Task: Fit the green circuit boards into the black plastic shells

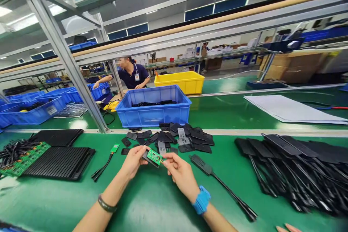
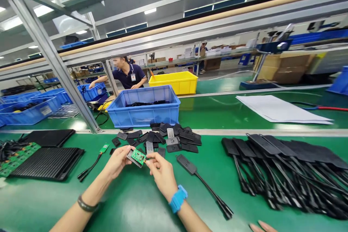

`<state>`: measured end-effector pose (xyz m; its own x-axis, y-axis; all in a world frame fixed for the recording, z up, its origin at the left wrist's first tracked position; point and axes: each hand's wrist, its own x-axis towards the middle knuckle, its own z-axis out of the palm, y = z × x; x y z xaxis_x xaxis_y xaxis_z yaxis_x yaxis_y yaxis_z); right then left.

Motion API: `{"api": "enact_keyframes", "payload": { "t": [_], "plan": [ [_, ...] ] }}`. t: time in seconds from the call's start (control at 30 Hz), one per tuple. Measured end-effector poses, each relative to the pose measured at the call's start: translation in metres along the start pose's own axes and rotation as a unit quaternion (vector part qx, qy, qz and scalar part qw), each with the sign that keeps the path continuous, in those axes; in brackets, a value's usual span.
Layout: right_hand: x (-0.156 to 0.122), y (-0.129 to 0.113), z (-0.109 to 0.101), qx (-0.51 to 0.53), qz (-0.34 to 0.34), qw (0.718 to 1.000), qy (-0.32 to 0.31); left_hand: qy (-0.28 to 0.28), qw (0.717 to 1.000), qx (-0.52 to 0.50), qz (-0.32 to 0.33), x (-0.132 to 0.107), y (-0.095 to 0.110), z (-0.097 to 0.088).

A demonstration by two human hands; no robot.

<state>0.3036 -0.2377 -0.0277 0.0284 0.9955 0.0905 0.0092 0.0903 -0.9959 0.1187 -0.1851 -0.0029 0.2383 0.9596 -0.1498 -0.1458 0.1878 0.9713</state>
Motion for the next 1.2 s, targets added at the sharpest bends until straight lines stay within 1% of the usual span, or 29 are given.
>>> {"api": "enact_keyframes", "payload": {
  "t": [0.07,0.13,0.2,0.27,0.33,0.43,0.5,0.6,0.7,0.8,0.87,0.93,1.0,1.07,1.2],
  "plan": [
    [-0.002,0.002,0.002,-0.008,0.005,1.000,-0.011,-0.034,0.997,-0.063,0.006,-0.008,-0.007,0.002],
    [-0.003,0.003,0.004,-0.014,-0.006,1.000,-0.007,-0.061,0.994,-0.086,0.030,-0.012,-0.015,0.004],
    [-0.005,0.003,0.005,-0.020,-0.022,1.000,-0.004,-0.060,0.993,-0.096,0.046,-0.014,-0.024,0.005],
    [-0.007,0.003,0.006,-0.028,-0.034,0.999,-0.006,-0.058,0.990,-0.119,0.042,-0.017,-0.029,0.006],
    [-0.009,0.002,0.006,-0.051,-0.044,0.998,-0.014,-0.074,0.986,-0.147,0.028,-0.020,-0.031,0.007],
    [-0.012,0.002,0.005,-0.115,-0.066,0.991,-0.022,-0.102,0.979,-0.177,0.012,-0.025,-0.030,0.008],
    [-0.013,0.002,0.005,-0.159,-0.099,0.982,-0.019,-0.111,0.975,-0.193,0.005,-0.027,-0.030,0.009],
    [-0.016,0.003,0.007,-0.199,-0.152,0.968,-0.024,-0.097,0.971,-0.216,-0.002,-0.028,-0.036,0.014],
    [-0.019,0.007,0.010,-0.219,-0.162,0.961,-0.044,-0.038,0.975,-0.219,-0.004,-0.028,-0.044,0.021],
    [-0.020,0.011,0.013,-0.222,-0.133,0.965,-0.041,0.010,0.977,-0.214,0.001,-0.028,-0.049,0.026],
    [-0.019,0.012,0.014,-0.215,-0.083,0.972,-0.038,0.023,0.979,-0.201,0.008,-0.028,-0.049,0.026],
    [-0.017,0.012,0.014,-0.208,-0.023,0.976,-0.062,0.028,0.983,-0.182,0.013,-0.028,-0.046,0.025],
    [-0.015,0.010,0.013,-0.199,0.021,0.975,-0.101,0.027,0.986,-0.166,0.017,-0.029,-0.043,0.024],
    [-0.014,0.008,0.013,-0.186,0.040,0.975,-0.117,0.027,0.988,-0.149,0.022,-0.030,-0.042,0.024],
    [-0.015,0.009,0.014,-0.141,0.046,0.984,-0.098,0.026,0.991,-0.124,0.041,-0.032,-0.042,0.024]
  ]
}}
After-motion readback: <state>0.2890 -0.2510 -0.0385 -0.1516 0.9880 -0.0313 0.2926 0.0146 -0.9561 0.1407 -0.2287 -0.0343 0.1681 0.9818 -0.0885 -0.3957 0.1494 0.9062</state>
